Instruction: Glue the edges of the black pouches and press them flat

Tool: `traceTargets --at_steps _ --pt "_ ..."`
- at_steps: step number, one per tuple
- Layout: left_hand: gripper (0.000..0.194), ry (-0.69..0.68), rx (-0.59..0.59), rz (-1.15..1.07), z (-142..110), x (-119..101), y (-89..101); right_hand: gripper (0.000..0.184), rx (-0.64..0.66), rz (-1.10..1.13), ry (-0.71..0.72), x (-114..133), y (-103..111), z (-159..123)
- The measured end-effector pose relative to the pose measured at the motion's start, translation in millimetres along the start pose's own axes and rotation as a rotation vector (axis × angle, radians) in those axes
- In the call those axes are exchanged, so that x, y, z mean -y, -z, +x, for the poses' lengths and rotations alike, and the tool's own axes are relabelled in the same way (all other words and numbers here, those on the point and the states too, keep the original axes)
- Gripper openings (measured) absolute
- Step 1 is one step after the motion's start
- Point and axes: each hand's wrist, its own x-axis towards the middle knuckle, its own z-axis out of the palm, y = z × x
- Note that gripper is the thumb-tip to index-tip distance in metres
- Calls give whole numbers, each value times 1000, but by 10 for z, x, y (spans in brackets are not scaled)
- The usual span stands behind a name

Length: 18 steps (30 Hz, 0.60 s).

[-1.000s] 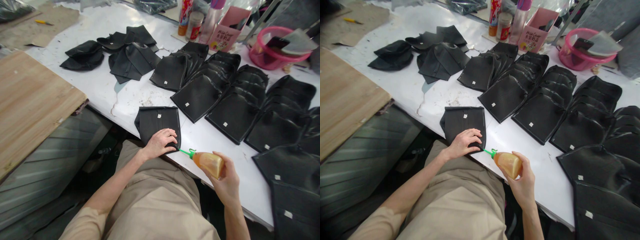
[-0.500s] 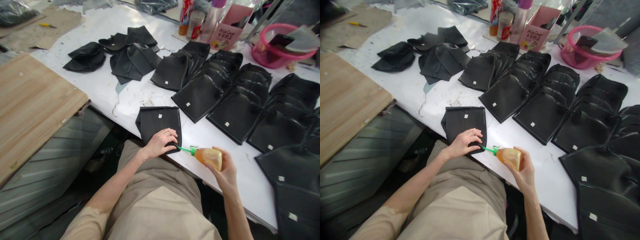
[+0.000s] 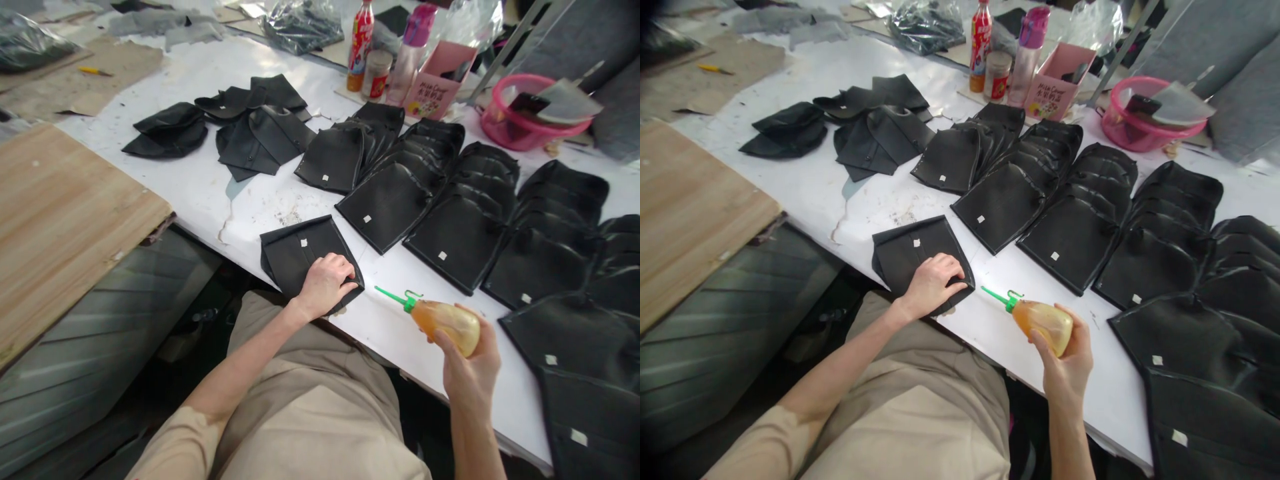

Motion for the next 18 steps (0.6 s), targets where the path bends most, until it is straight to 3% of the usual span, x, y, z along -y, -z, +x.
traceTargets --at_steps 3,11,18 --pt "16 23 -13 4 49 -2 -35 61 -29 -88 93 25 -46 -61" --pt "12 31 -11 -9 31 3 -32 61 57 -208 192 -53 -211 -185" --pt "12 30 -24 -13 25 8 -40 56 89 -277 383 -60 -290 -170"
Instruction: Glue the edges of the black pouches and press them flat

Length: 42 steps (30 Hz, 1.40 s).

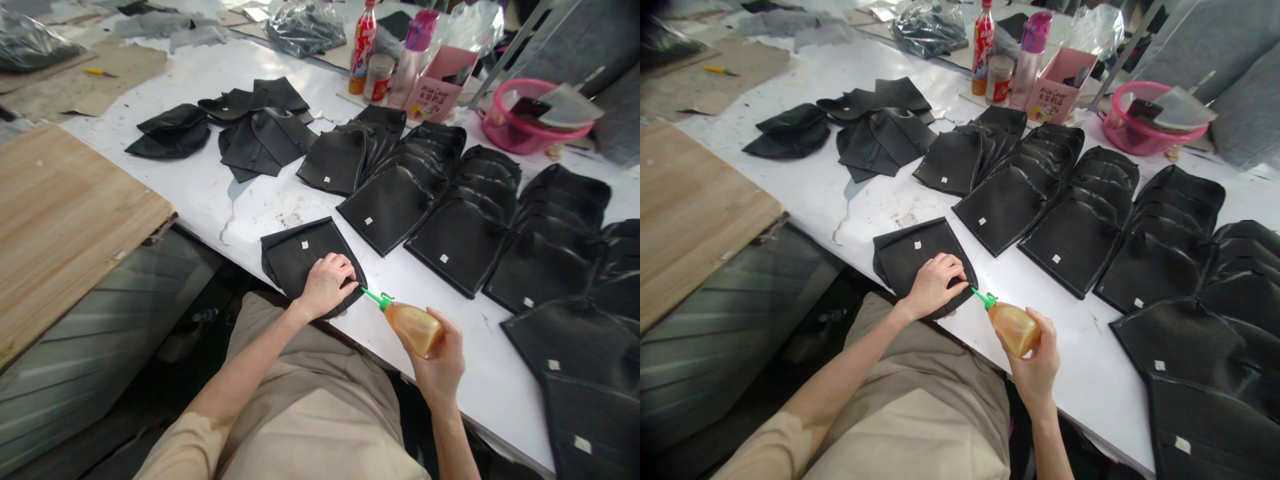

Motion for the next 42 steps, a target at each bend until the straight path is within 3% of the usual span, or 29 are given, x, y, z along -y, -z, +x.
traceTargets --at_steps 14,21,42 --pt "12 -13 -12 -11 -15 21 -22 59 33 -54 66 12 43 -80" --pt "12 -12 -17 -9 -25 33 -41 56 47 -77 204 40 17 -54" --pt "14 -14 -3 -8 28 46 -9 58 -8 -55 51 22 -19 -95"
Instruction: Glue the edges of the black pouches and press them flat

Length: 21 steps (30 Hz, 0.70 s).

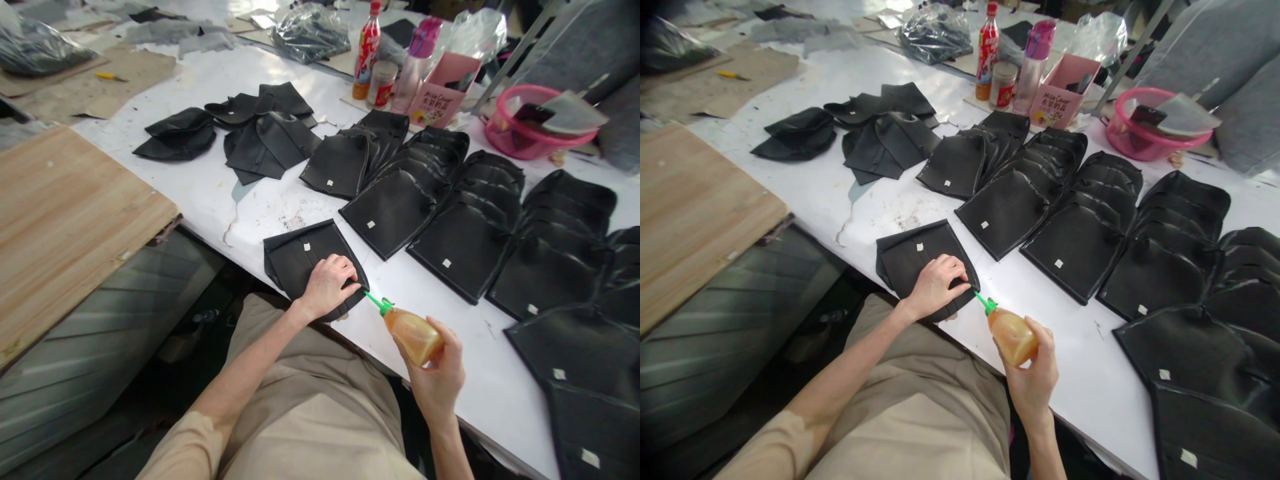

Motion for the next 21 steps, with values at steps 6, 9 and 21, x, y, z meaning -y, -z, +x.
traceTargets --at_steps 6,9,21 --pt "16 5 13 -3 18 5 29 57 26 21 0 7 -5 -33" --pt "16 11 19 2 42 11 30 58 15 15 -13 -3 -12 -39" --pt "16 17 -2 -8 93 41 21 55 57 29 31 129 -50 -49"
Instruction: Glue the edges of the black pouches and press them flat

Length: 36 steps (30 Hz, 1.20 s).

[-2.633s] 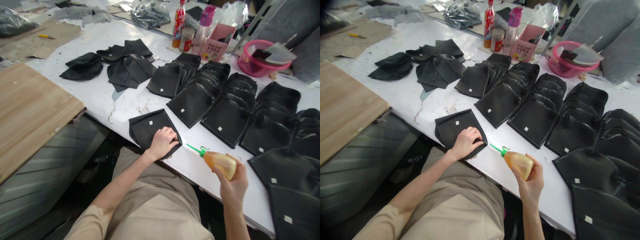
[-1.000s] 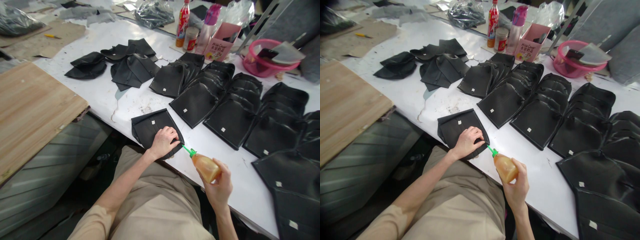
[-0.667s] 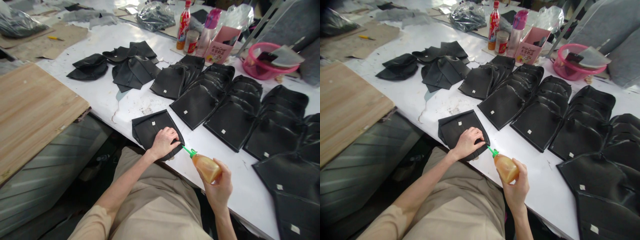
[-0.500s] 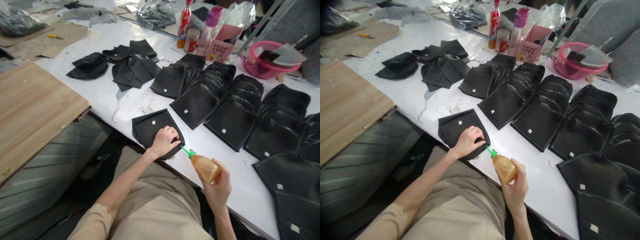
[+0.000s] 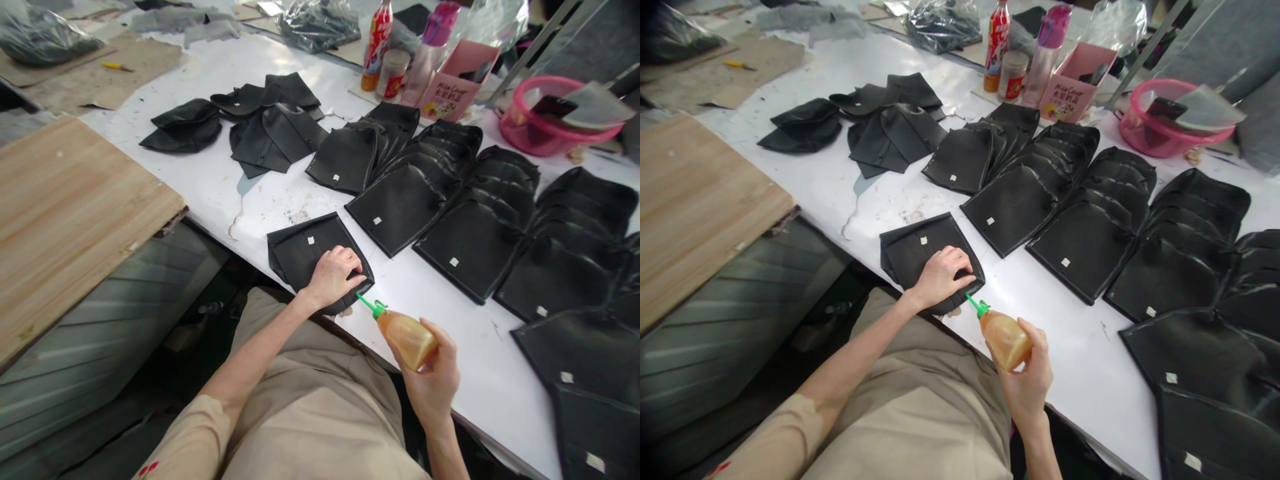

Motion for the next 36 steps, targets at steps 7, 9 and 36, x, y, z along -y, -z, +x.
traceTargets --at_steps 7,9,36 --pt "17 11 -2 11 85 36 11 55 -17 7 -21 -13 -17 17" --pt "17 13 -8 15 103 48 10 55 -9 16 -22 -15 -26 17" --pt "43 -70 72 -15 -261 294 330 53 -12 15 -27 17 -129 80"
